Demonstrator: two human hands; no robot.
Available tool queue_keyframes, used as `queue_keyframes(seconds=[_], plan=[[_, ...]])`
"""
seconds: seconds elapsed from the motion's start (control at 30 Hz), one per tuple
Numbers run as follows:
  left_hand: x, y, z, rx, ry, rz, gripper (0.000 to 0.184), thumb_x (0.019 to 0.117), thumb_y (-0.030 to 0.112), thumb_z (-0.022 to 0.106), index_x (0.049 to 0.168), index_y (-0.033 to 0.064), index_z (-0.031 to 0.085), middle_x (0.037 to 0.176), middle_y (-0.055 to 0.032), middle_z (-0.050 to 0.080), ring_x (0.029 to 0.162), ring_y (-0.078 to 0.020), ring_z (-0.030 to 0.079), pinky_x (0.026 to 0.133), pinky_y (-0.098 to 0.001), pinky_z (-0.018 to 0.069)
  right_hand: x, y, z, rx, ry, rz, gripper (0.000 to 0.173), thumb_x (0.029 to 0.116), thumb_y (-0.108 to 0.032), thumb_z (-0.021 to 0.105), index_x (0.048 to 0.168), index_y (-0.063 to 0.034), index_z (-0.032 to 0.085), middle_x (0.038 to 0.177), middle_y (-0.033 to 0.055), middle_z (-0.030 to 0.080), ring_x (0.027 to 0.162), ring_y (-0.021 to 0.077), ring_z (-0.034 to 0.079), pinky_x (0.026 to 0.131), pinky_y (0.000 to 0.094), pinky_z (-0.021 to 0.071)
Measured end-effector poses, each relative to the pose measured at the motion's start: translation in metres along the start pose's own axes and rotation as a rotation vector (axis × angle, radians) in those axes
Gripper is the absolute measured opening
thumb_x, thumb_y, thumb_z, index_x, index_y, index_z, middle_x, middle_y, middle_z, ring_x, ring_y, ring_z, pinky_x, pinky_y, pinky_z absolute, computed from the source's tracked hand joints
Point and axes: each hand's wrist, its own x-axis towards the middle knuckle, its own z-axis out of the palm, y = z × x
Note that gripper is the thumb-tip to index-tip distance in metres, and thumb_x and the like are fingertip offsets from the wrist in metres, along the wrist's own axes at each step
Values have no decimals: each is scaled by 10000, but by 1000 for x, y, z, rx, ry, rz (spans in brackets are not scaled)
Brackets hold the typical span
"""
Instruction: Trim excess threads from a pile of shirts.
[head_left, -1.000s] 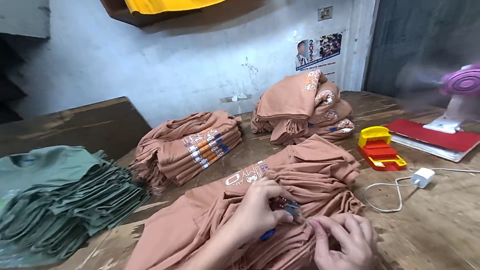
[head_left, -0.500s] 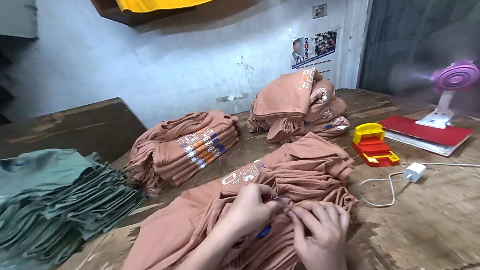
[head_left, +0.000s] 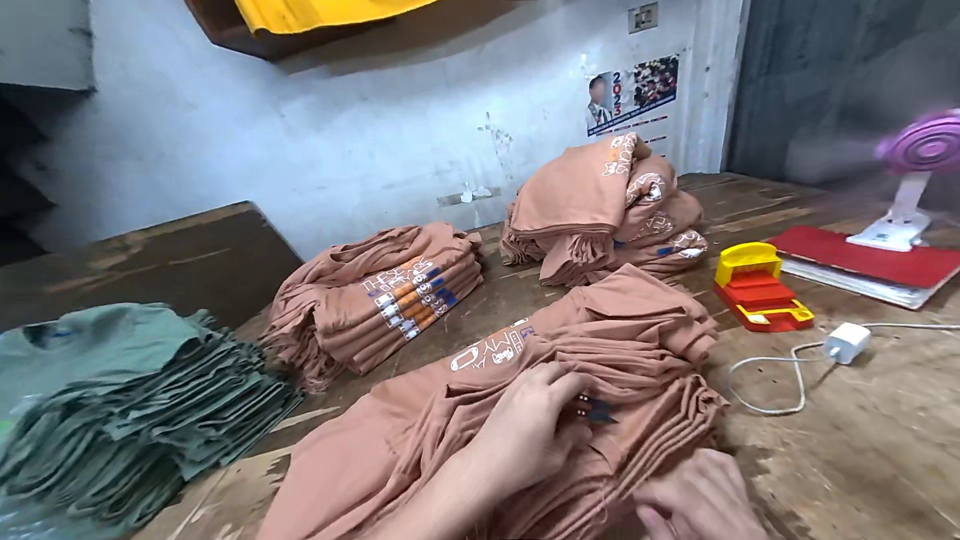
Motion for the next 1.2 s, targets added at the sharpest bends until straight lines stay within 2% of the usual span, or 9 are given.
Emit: queue_keyframes(seconds=[0.07, 0.17, 0.23, 0.47, 0.67, 0.87, 1.03, 1.1, 1.2], plan=[[-5, 0, 1, 14, 81, 96, 280, 938, 287, 725, 1211, 229, 746, 1105, 2, 719, 1081, -161, 661, 985, -378, 535, 5, 7, 8, -118, 8, 23, 203, 969, -379, 662, 1112, -296, 781, 989, -13, 685, 1007, 154, 603, 978, 409, 433], [-8, 1, -4, 74, 148, 206, 160, 984, 242, 654, 1087, 222, 774, 994, 47, 726, 984, -139, 659, 891, -362, 525, 4, 9, 15, -67, 160, 28, 73, 978, -319, 690, 973, -286, 754, 992, -59, 627, 1054, 87, 575, 993, 310, 442], [-8, 6, -9, 102, 136, 234, 163, 987, 229, 640, 1092, 213, 764, 995, 42, 718, 997, -152, 655, 906, -387, 512, 6, 4, 13, -15, 207, 69, 125, 1004, -353, 649, 953, -253, 705, 1015, -65, 580, 1083, 58, 544, 1005, 252, 424], [-2, 17, -9, 251, 70, 214, 178, 957, 194, 655, 1111, 187, 745, 1040, -5, 718, 1035, -216, 670, 908, -451, 529, 7, 5, 19, -160, 120, 70, 152, 906, -286, 709, 1036, -288, 787, 1046, 8, 650, 1068, 160, 581, 950, 359, 456], [-1, 10, -19, 150, 36, 250, 214, 981, 212, 636, 1165, 205, 745, 1108, 24, 722, 1088, -192, 653, 941, -442, 511, 11, 4, 13, -39, 199, 82, 127, 1018, -338, 620, 942, -268, 692, 1047, -61, 568, 1139, 63, 518, 1048, 256, 392], [3, 25, -3, 230, 25, 353, 152, 1005, 198, 602, 1002, 160, 749, 947, -3, 720, 964, -208, 667, 861, -398, 513, 5, 4, 7, 12, 108, 20, 139, 980, -366, 565, 921, -271, 648, 1055, -71, 575, 1153, 68, 515, 1053, 267, 388], [6, 8, -25, 86, -12, 97, 230, 956, 212, 676, 1177, 213, 740, 1070, 19, 719, 1045, -166, 665, 929, -414, 542, 7, 9, 14, -118, 65, 42, 179, 933, -327, 700, 1096, -351, 769, 1165, 14, 658, 1175, 184, 567, 1019, 398, 451], [6, 3, -26, 63, -31, 104, 282, 956, 227, 684, 1229, 266, 744, 1109, 41, 722, 1078, -154, 656, 955, -416, 535, 7, 9, 16, -110, 137, 20, 102, 960, -280, 693, 999, -336, 770, 1061, -46, 653, 1142, 130, 561, 1024, 337, 433], [4, 10, -20, 53, -31, 255, 217, 971, 216, 659, 1159, 237, 766, 1121, 40, 731, 1126, -184, 645, 980, -462, 494, 8, 6, 12, -91, 184, 31, 82, 999, -305, 660, 981, -303, 740, 1019, -81, 588, 1134, 70, 513, 1038, 264, 374]])
